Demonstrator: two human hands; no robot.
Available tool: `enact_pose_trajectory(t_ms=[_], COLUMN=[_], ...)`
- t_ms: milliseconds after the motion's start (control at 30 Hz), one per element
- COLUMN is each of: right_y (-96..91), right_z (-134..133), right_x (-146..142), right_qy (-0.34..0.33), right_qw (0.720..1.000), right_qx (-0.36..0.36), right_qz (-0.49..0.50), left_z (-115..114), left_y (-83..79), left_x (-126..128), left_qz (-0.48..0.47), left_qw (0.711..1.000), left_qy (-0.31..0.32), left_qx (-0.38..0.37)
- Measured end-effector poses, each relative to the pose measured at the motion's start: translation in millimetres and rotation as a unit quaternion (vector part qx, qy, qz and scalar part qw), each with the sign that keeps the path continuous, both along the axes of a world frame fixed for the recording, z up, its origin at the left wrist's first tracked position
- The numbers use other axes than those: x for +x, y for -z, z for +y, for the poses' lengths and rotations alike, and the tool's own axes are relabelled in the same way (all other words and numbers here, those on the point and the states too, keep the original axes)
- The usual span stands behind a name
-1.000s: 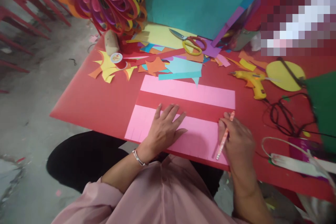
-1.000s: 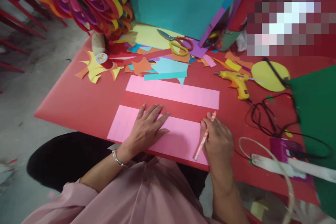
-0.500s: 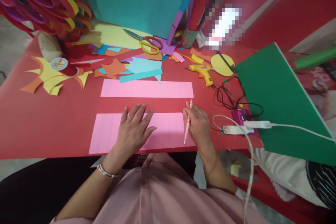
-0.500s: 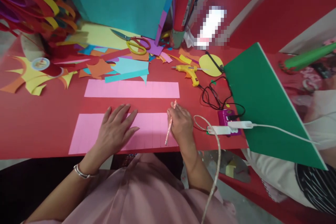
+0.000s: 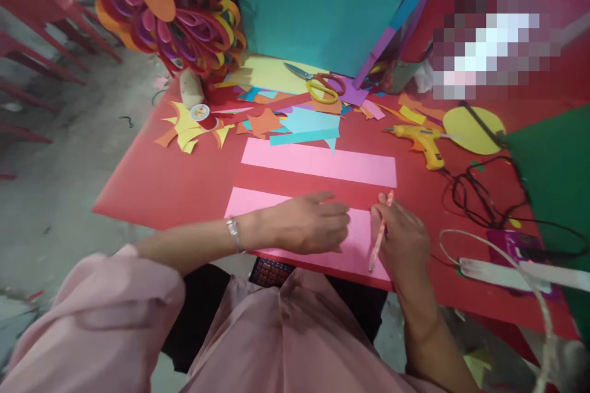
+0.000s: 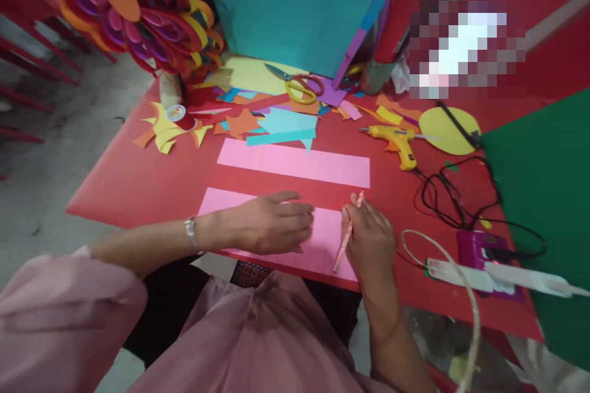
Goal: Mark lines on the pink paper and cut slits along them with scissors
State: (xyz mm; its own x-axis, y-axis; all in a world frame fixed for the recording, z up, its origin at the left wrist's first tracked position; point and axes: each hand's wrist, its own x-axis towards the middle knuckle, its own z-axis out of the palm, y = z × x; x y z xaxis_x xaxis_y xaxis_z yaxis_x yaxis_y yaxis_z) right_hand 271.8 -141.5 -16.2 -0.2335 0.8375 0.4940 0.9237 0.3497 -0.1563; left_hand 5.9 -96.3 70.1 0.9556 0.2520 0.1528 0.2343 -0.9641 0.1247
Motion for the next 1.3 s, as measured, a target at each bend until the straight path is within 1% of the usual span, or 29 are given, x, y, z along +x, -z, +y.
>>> enact_pose_trajectory(t_ms=[33, 100, 200, 267, 333, 433, 533, 667, 833, 933, 1100, 1200, 1300], right_y=[0.5, 2.3, 6.3, 8.1, 8.6, 7.4, 6.3, 7.1, 8.9, 9.0, 7.0, 5.1, 3.2], right_z=[0, -1, -1, -1, -1, -1, -2, -4, -5, -5, -6, -6, -4], right_x=[1, 3, 8, 11, 12, 12, 12, 13, 17, 18, 17, 14, 11], right_qy=[0.001, 0.003, 0.004, -0.005, -0.007, -0.008, -0.008, -0.003, -0.001, 0.0, 0.003, 0.004, 0.004], right_qw=[1.0, 1.0, 1.0, 0.999, 0.999, 0.999, 0.999, 0.999, 0.999, 0.999, 0.999, 0.999, 0.999], right_qx=[-0.004, -0.006, 0.01, 0.019, 0.016, 0.018, 0.026, 0.011, 0.008, 0.005, 0.006, -0.004, -0.004], right_qz=[-0.005, -0.011, -0.021, -0.025, -0.03, -0.037, -0.041, -0.03, -0.041, -0.048, -0.039, -0.035, -0.037], left_z=[10, 31, 57, 70, 78, 86, 88, 89, 91, 91, 89, 90, 89], left_y=[-0.4, 5.4, 24.4, 37.4, 47.1, 55.6, 60.1, 61.2, 60.0, 62.7, 69.2, 70.8, 71.0], left_x=[11, 32, 56, 64, 68, 68, 68, 69, 69, 69, 68, 67, 66], left_qz=[0.007, 0.002, -0.021, -0.056, -0.1, -0.135, -0.12, -0.08, -0.045, -0.053, -0.109, -0.11, -0.106], left_qw=[0.999, 0.994, 0.986, 0.979, 0.973, 0.965, 0.968, 0.978, 0.982, 0.982, 0.979, 0.98, 0.98], left_qy=[0.036, 0.106, 0.157, 0.181, 0.199, 0.224, 0.222, 0.19, 0.179, 0.176, 0.169, 0.167, 0.17], left_qx=[-0.013, -0.03, -0.058, -0.069, -0.065, -0.023, 0.003, -0.017, -0.027, -0.032, -0.011, -0.003, -0.017])
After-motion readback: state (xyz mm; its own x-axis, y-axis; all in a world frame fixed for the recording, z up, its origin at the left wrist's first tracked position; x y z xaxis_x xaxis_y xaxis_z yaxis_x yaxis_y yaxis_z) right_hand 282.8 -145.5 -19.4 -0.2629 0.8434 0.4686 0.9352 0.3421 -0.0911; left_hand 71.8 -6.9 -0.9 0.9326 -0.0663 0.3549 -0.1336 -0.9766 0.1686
